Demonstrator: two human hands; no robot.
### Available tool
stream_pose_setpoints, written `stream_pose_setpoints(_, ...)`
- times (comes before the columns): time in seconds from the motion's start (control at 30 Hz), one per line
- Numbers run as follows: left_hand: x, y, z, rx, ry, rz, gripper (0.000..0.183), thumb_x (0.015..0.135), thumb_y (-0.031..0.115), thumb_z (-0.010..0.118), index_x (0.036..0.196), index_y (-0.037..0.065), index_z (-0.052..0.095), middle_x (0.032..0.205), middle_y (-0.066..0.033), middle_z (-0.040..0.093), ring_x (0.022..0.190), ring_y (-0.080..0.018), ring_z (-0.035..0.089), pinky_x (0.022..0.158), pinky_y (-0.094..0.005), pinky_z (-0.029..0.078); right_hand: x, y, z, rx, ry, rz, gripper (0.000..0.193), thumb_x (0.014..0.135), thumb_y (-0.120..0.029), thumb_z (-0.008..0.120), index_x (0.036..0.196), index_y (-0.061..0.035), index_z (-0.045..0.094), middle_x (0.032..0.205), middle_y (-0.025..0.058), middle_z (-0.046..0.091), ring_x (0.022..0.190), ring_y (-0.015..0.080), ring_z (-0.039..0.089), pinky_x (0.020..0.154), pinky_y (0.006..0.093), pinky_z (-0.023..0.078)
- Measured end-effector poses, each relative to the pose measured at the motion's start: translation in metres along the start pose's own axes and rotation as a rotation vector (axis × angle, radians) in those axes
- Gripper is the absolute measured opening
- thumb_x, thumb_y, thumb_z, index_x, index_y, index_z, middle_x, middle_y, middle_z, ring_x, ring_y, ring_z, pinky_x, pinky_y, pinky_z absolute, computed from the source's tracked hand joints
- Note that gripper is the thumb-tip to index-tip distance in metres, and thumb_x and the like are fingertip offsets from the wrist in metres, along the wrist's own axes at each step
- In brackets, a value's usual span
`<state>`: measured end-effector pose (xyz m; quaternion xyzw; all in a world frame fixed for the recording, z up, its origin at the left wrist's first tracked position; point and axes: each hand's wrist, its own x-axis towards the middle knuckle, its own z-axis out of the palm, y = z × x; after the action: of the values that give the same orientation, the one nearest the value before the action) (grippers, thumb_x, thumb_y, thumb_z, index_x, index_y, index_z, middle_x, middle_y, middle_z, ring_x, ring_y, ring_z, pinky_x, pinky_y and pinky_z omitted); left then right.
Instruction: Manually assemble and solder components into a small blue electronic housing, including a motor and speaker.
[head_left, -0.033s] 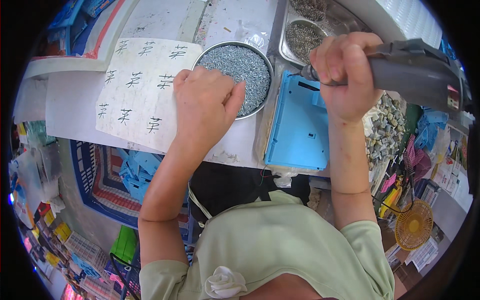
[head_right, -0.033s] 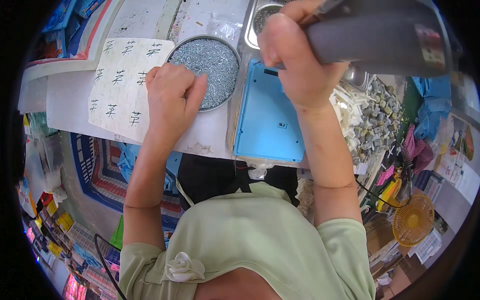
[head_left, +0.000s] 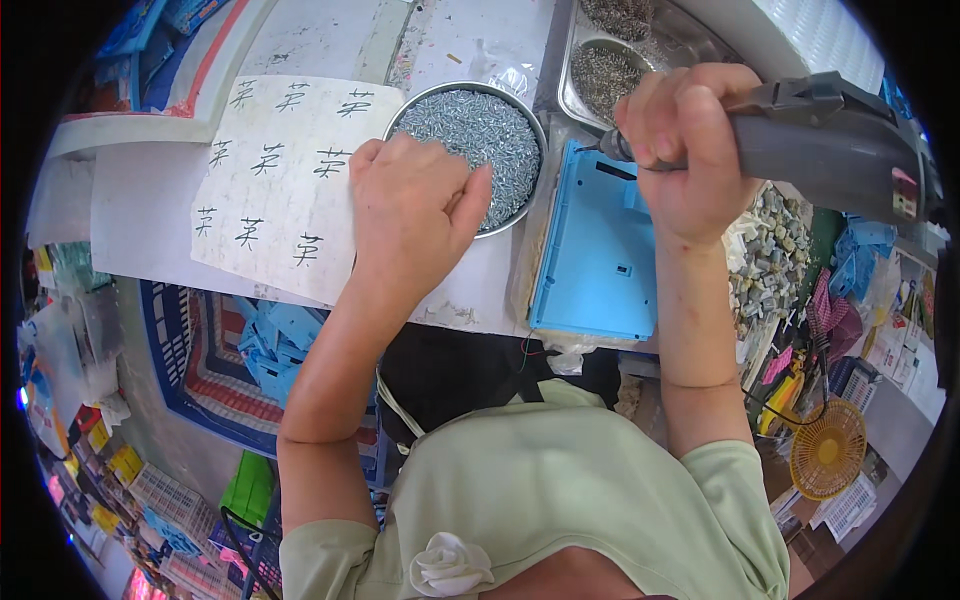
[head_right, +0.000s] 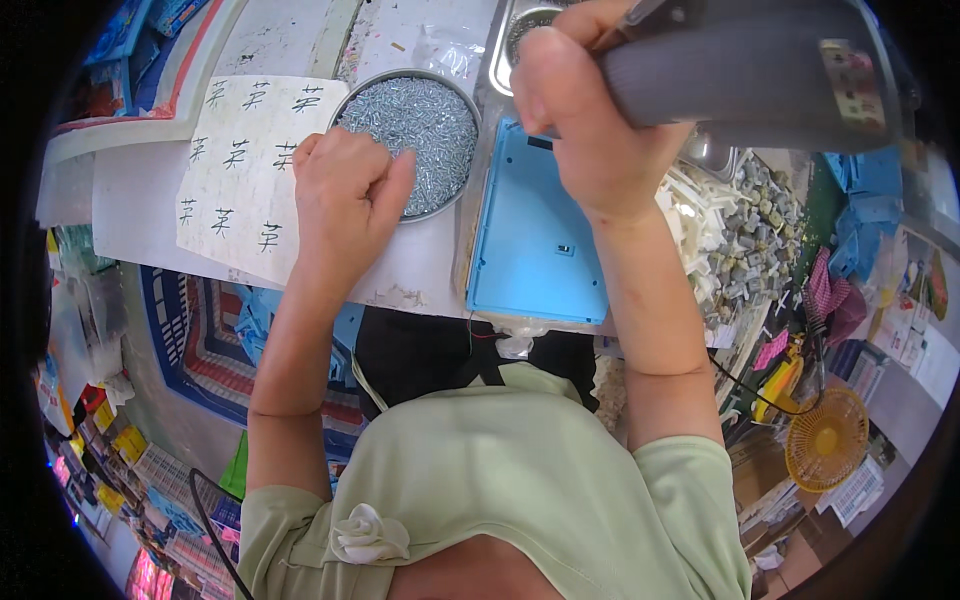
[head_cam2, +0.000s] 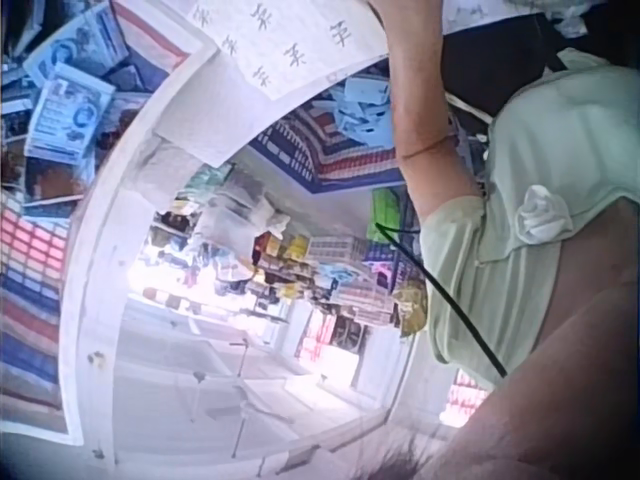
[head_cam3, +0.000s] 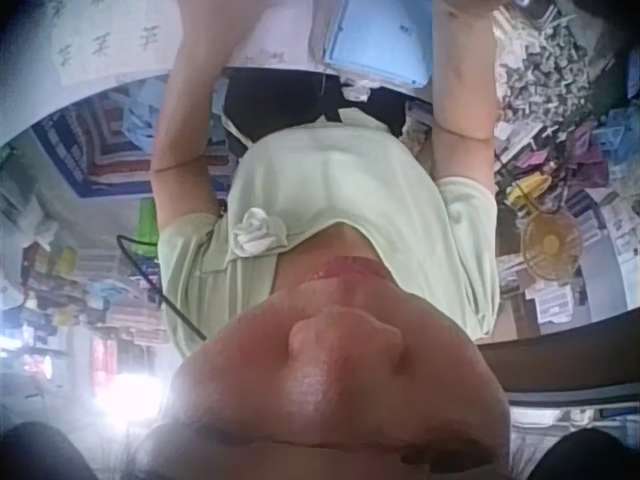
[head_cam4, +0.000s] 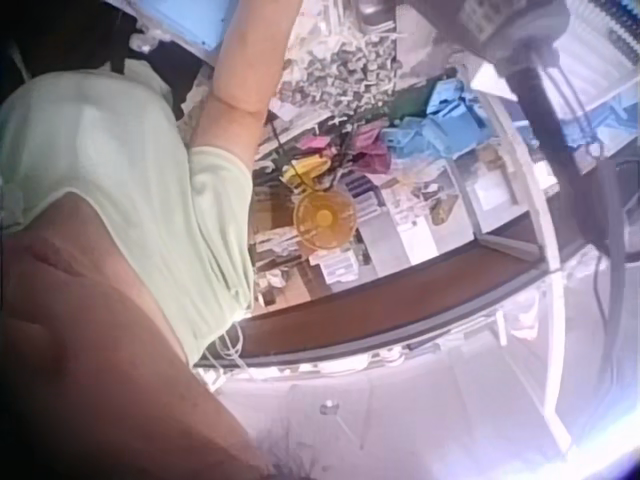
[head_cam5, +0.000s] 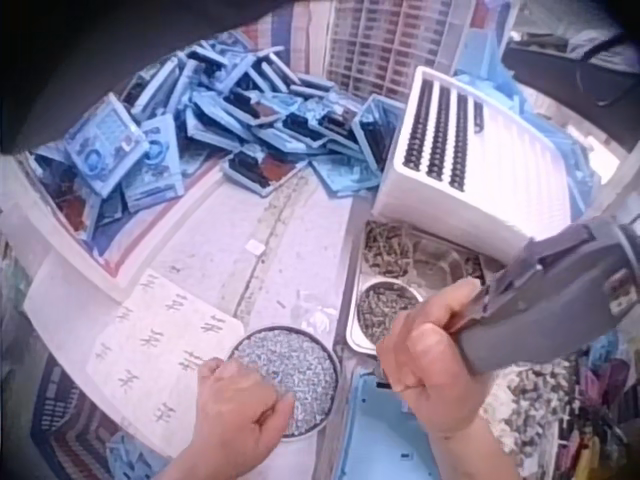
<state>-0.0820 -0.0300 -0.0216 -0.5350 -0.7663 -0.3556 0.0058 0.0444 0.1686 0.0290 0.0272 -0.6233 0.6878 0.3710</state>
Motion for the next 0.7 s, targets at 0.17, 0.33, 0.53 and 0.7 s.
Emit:
stream_pose_setpoints(0.17, 0.000, 0.015, 0.002, -0.100, 0.063, 0.051, 0.025, 0.080, 0.007, 0.077, 0.068, 0.011, 0.055, 0.066, -0.0012, 0.050, 0.071, -0.0228, 0.052, 0.078, -0.0387, 0.034, -0.001, 0.002, 0.011, -0.161, 0.093, 0.001, 0.011, 0.100, -0.011, 0.056, 0.093, -0.0051, 0.051, 0.064, 0.0013, 0.046, 0.055, 0.0130, 0.042, 0.054, 0.0303, 0.039)
stream_pose_setpoints(0.33, -0.004, 0.026, -0.004, -0.123, 0.068, 0.054, 0.014, 0.080, 0.007, 0.078, 0.078, 0.012, 0.065, 0.077, 0.0005, 0.062, 0.078, -0.0219, 0.059, 0.084, -0.0387, 0.037, -0.004, -0.031, 0.016, 0.078, 0.064, -0.031, 0.011, 0.098, -0.008, 0.059, 0.091, -0.0059, 0.050, 0.064, 0.0016, 0.046, 0.056, 0.0126, 0.043, 0.053, 0.0304, 0.040)
stream_pose_setpoints(0.53, -0.014, 0.034, 0.000, -0.188, 0.053, 0.042, 0.011, 0.081, 0.008, 0.077, 0.089, 0.013, 0.072, 0.089, 0.0015, 0.072, 0.087, -0.0194, 0.065, 0.093, -0.0405, 0.038, -0.020, -0.008, 0.017, 0.023, 0.046, 0.049, 0.012, 0.097, -0.009, 0.063, 0.093, -0.0053, 0.052, 0.064, 0.0008, 0.046, 0.055, 0.0117, 0.043, 0.051, 0.0289, 0.037)
stream_pose_setpoints(0.7, -0.016, 0.043, 0.007, -0.228, 0.062, 0.058, 0.014, 0.081, 0.006, 0.078, 0.093, 0.013, 0.073, 0.090, 0.0008, 0.073, 0.086, -0.0190, 0.066, 0.098, -0.0408, 0.037, -0.018, -0.017, 0.019, -0.043, 0.065, 0.103, 0.013, 0.101, -0.015, 0.060, 0.107, -0.0038, 0.058, 0.065, -0.0012, 0.047, 0.057, 0.0114, 0.044, 0.054, 0.0283, 0.038)
